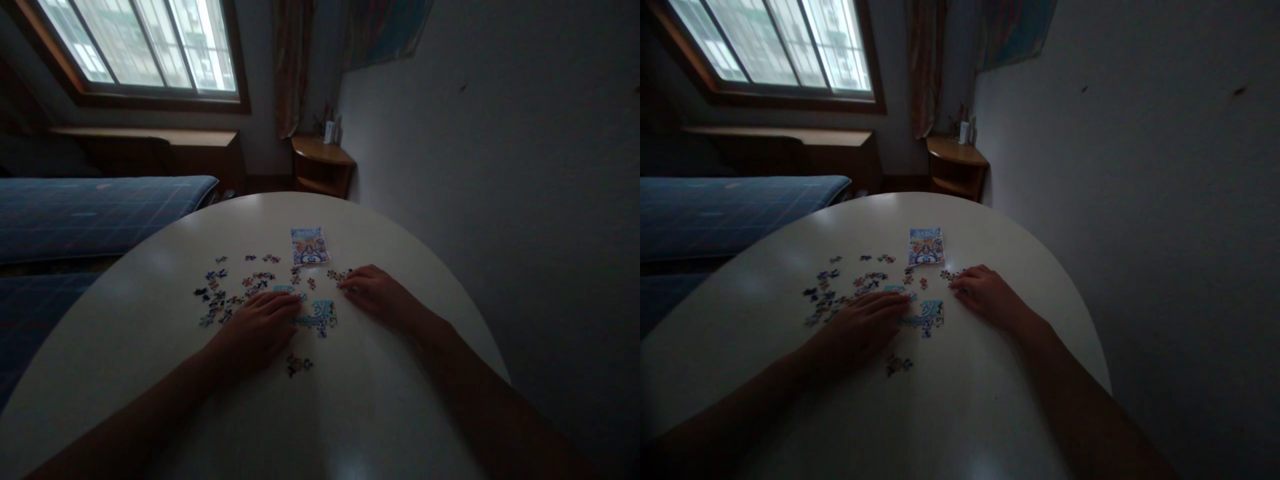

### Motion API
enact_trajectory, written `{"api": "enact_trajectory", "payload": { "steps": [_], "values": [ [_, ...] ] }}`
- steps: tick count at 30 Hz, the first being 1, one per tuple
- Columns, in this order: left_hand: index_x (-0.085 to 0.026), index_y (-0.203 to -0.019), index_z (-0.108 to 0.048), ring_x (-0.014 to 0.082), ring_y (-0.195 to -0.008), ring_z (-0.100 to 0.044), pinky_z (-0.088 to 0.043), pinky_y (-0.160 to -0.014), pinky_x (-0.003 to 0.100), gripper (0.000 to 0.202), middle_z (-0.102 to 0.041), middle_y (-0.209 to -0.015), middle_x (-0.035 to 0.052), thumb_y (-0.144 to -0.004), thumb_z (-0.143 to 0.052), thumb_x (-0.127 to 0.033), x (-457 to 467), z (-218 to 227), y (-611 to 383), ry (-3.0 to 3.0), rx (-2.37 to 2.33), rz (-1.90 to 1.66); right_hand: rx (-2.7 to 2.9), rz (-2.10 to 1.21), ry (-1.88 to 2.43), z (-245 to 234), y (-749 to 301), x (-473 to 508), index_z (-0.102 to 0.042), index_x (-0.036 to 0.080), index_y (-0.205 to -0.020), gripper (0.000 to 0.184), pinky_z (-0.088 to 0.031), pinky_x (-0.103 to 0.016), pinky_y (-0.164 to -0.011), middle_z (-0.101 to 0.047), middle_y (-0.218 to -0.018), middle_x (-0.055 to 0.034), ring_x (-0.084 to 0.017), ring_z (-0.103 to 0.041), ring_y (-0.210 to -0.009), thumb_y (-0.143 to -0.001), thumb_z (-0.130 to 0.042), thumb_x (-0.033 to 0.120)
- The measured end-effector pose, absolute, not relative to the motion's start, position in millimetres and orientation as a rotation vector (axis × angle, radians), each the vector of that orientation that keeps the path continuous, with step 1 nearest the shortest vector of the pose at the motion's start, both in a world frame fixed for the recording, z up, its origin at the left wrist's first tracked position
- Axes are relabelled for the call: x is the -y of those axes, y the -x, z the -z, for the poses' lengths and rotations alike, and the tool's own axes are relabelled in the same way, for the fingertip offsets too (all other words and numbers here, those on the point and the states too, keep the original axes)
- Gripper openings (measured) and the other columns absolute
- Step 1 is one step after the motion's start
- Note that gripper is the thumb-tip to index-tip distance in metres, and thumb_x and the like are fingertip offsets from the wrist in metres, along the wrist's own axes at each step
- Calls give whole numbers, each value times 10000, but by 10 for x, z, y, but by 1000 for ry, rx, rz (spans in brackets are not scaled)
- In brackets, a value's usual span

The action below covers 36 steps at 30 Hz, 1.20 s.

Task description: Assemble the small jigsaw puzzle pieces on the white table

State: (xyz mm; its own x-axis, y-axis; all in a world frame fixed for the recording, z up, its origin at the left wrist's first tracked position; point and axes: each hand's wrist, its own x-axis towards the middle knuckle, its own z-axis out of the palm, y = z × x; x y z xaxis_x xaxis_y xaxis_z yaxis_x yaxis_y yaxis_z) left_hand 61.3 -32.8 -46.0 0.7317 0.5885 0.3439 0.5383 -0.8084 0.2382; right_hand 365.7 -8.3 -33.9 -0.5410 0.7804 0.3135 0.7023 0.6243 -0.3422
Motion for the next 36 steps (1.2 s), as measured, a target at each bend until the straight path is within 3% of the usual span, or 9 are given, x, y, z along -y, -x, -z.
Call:
{"api": "enact_trajectory", "payload": {
  "steps": [3,8,27,36],
  "values": [
    [-202,-1284,-564,233,-1219,-568,-458,-1061,444,332,-627,-1313,88,-964,-483,-231,315,441,-598,-2808,-883,-637,2396,-292,1144,290,-3585,149,-715,225,-1055,181,-490,-412,-910,-691,-1054,-93,-228,-609,-1008,-895,-656,285],
    [-208,-1272,-559,234,-1230,-561,-461,-1059,439,329,-629,-1299,80,-949,-499,-213,290,434,-576,-2812,-836,-625,2499,-349,1110,253,-3438,257,-688,215,-1151,430,-458,-443,-947,-674,-1109,-103,-254,-600,-1058,-800,-753,456],
    [-230,-1326,-533,238,-1260,-543,-465,-1057,458,405,-625,-1327,61,-922,-552,-263,333,402,-591,-2760,-823,-545,2529,-321,1103,305,-3431,262,-682,204,-1163,417,-467,-435,-924,-658,-1110,-109,-252,-604,-1040,-822,-733,439],
    [-183,-1224,-594,225,-1134,-616,-532,-972,430,287,-663,-1244,92,-978,-449,-217,296,462,-660,-2754,-910,-708,2497,-413,1098,256,-3391,275,-674,222,-1196,423,-456,-444,-938,-666,-1126,-117,-262,-604,-1064,-823,-730,414]
  ]
}}
